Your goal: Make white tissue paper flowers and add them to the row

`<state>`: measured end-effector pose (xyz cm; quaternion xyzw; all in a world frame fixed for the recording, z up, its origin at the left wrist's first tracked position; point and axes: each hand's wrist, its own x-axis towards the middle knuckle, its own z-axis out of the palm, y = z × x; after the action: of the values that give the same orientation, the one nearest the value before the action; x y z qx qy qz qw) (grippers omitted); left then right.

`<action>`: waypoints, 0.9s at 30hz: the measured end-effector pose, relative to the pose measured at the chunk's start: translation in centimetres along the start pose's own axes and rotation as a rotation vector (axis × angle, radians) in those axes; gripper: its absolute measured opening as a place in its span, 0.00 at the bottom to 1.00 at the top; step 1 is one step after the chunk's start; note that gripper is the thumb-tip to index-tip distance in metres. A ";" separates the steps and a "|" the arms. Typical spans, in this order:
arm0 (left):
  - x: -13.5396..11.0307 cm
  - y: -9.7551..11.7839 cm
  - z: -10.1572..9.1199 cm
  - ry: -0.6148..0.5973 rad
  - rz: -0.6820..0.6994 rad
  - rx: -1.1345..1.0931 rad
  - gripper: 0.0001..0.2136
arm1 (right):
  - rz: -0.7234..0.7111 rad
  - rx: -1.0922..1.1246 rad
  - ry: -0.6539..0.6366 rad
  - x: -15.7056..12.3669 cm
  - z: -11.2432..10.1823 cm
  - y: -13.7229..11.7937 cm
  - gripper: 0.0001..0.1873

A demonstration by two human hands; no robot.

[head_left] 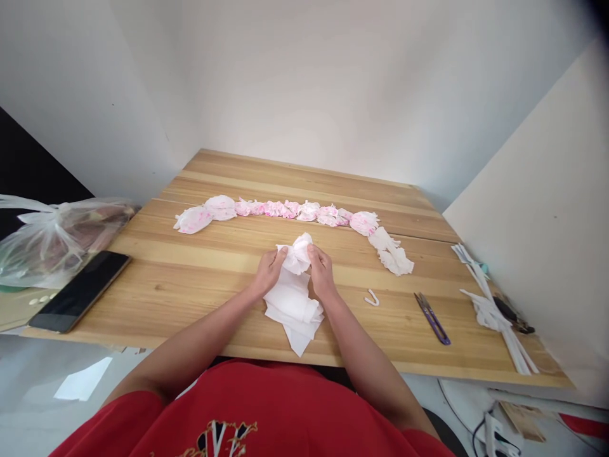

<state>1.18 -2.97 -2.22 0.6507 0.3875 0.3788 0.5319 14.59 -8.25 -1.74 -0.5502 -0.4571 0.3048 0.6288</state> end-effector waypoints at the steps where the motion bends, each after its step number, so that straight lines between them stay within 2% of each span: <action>1: 0.1 0.1 -0.1 0.021 -0.008 -0.008 0.24 | -0.015 -0.027 -0.045 0.0 -0.2 -0.2 0.22; 3: 0.2 0.2 -0.3 0.035 -0.011 -0.047 0.25 | -0.026 -0.082 -0.115 0.0 -0.4 -0.5 0.19; 5: 0.2 0.3 -0.4 0.015 -0.006 -0.099 0.25 | -0.018 -0.146 -0.130 0.0 -0.4 -0.6 0.15; 10: 0.2 0.5 -0.3 -0.030 0.013 -0.094 0.25 | -0.009 -0.331 0.030 -0.2 0.0 -0.1 0.16; 15: 0.0 0.3 -0.1 -0.060 0.020 0.006 0.17 | -0.043 -0.354 0.079 -0.3 0.0 -0.1 0.20; 18: 0.1 0.1 -0.2 -0.065 0.054 -0.032 0.14 | -0.018 -0.284 0.111 -0.2 -0.1 -0.1 0.22; 22: 0.9 0.6 -0.4 -0.055 0.048 -0.122 0.13 | 0.075 -0.076 0.157 0.1 -0.2 0.2 0.22; 25: 0.2 3.0 -0.8 0.045 0.070 -0.161 0.11 | 0.152 0.076 0.213 0.4 -0.3 0.5 0.22; 27: -2.1 5.3 -1.5 0.089 0.147 -0.176 0.11 | 0.222 0.151 0.229 0.6 -0.3 0.8 0.21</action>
<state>-0.53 -4.96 3.04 0.6107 0.3275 0.4777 0.5400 15.19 -7.65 -2.37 -0.5796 -0.2950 0.3411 0.6787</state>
